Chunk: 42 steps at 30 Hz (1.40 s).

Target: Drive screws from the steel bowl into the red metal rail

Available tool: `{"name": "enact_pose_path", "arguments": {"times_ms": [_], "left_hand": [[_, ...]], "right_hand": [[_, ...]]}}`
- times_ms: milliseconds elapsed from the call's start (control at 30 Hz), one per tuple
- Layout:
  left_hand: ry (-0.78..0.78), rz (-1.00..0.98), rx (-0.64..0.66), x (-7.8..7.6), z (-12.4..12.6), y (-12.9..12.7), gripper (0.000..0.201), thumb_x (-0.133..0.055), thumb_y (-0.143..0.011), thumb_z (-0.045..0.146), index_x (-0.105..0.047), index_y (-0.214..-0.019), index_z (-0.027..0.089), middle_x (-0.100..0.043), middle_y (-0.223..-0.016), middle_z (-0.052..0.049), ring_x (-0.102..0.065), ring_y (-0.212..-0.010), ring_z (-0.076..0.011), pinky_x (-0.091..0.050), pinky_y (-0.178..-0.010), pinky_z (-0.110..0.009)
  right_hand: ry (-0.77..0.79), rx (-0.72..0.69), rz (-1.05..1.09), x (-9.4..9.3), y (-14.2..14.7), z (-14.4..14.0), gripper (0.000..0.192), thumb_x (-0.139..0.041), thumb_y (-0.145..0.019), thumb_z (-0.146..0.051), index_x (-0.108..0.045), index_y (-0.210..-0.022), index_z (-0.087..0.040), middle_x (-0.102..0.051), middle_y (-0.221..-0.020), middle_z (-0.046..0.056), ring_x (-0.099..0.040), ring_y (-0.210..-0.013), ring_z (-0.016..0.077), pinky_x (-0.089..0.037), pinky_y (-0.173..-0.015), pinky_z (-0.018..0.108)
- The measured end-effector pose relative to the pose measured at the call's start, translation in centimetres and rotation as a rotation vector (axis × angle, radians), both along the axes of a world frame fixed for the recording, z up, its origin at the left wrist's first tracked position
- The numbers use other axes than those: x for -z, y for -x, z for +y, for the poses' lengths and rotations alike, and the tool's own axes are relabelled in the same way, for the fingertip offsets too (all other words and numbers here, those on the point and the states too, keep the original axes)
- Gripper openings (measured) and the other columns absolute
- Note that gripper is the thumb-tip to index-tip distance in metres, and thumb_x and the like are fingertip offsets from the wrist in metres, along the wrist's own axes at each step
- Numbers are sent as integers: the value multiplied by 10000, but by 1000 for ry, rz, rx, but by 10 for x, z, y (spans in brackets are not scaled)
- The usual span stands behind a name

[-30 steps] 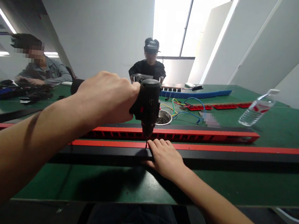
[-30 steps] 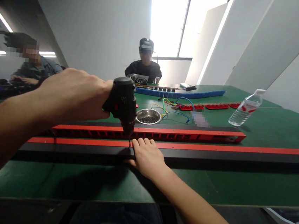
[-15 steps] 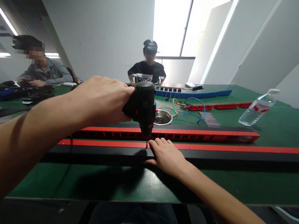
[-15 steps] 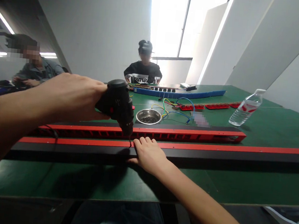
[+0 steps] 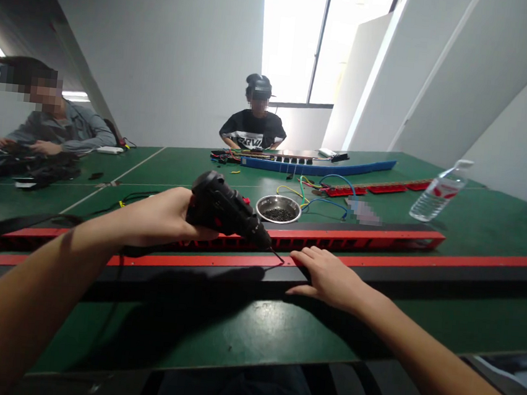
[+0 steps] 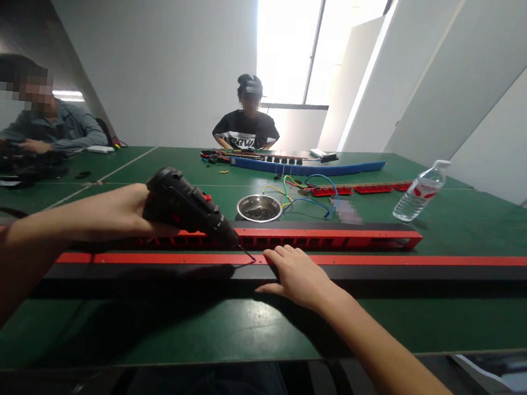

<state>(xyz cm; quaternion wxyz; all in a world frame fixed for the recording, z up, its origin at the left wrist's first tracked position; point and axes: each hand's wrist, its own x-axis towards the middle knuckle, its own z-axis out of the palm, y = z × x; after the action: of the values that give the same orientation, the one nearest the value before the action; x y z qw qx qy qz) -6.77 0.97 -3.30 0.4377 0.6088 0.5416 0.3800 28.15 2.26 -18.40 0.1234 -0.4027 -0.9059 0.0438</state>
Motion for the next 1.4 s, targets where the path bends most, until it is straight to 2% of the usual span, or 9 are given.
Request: {"name": "enact_pose_path", "arguments": {"times_ms": [133, 333, 533, 667, 833, 933, 1133, 1300, 1400], "left_hand": [[25, 268, 210, 29, 6, -5, 410, -875, -662, 362, -800, -1040, 225, -802, -891, -41, -725, -868, -296, -560, -737, -318], [309, -84, 122, 83, 9, -5, 340, -841, -728, 440, -723, -866, 153, -723, -741, -53, -656, -634, -198, -508, -566, -264], [343, -340, 109, 118, 9, -1, 264, -820, -782, 353, -666, -849, 150, -688, -732, -51, -662, -626, -175, -534, -572, -254], [293, -417, 107, 123, 5, 2, 209, -794, -808, 293, -694, -850, 114, -686, -764, -71, -660, -638, -165, -554, -595, -249], [293, -478, 48, 119, 0, 2, 184, -768, -827, 285, -704, -862, 115, -676, -775, -58, -660, -644, -155, -553, -574, -229], [270, -511, -38, 116, -2, -1, 164, -756, -831, 272, -706, -866, 119, -673, -784, -53, -659, -656, -154, -559, -573, -225], [280, -638, -102, 118, 6, 1, 144, -719, -840, 230, -721, -821, 87, -674, -771, -69, -650, -639, -139, -580, -596, -219], [294, -680, -125, 122, 8, 4, 115, -719, -830, 208, -725, -823, 94, -691, -783, -70, -659, -623, -138, -586, -582, -219], [289, -675, -114, 120, 6, 2, 100, -730, -823, 191, -725, -851, 95, -702, -793, -67, -673, -632, -139, -588, -596, -216]], "right_hand": [[145, 73, 72, -2, -43, 4, 719, -776, -751, -657, -667, -1313, -223, -690, -1175, 135, -647, -1062, 332, -522, -923, 452], [275, 241, 136, -2, -101, 10, 800, -852, -650, -606, -669, -1344, -252, -683, -1292, 111, -632, -1177, 356, -498, -1021, 468], [327, 274, 361, -28, -74, 14, 438, -611, -905, -608, -729, -1084, -226, -710, -1206, 100, -650, -1106, 302, -506, -937, 384], [365, 188, 543, -35, -20, 30, 548, -356, -1026, -609, -673, -862, -194, -717, -898, 71, -659, -856, 225, -489, -816, 339], [313, 255, 615, -30, 15, 72, 597, -365, -1019, -609, -489, -592, -211, -521, -540, 3, -485, -520, 146, -385, -593, 296], [275, 344, 682, -29, 21, 107, 527, -372, -1038, -504, -484, -615, -209, -556, -576, 17, -507, -545, 147, -391, -606, 285], [106, 481, 263, -23, 40, 165, 237, -583, -942, -371, -670, -860, -166, -728, -865, 84, -644, -768, 195, -423, -663, 273], [154, 581, -72, -19, 63, 180, 332, -625, -891, -440, -760, -1039, -175, -756, -1047, 150, -707, -941, 277, -502, -789, 328], [207, 505, -134, -20, 74, 180, 438, -768, -764, -436, -763, -1152, -232, -748, -1155, 141, -697, -1038, 323, -517, -880, 384]]}}
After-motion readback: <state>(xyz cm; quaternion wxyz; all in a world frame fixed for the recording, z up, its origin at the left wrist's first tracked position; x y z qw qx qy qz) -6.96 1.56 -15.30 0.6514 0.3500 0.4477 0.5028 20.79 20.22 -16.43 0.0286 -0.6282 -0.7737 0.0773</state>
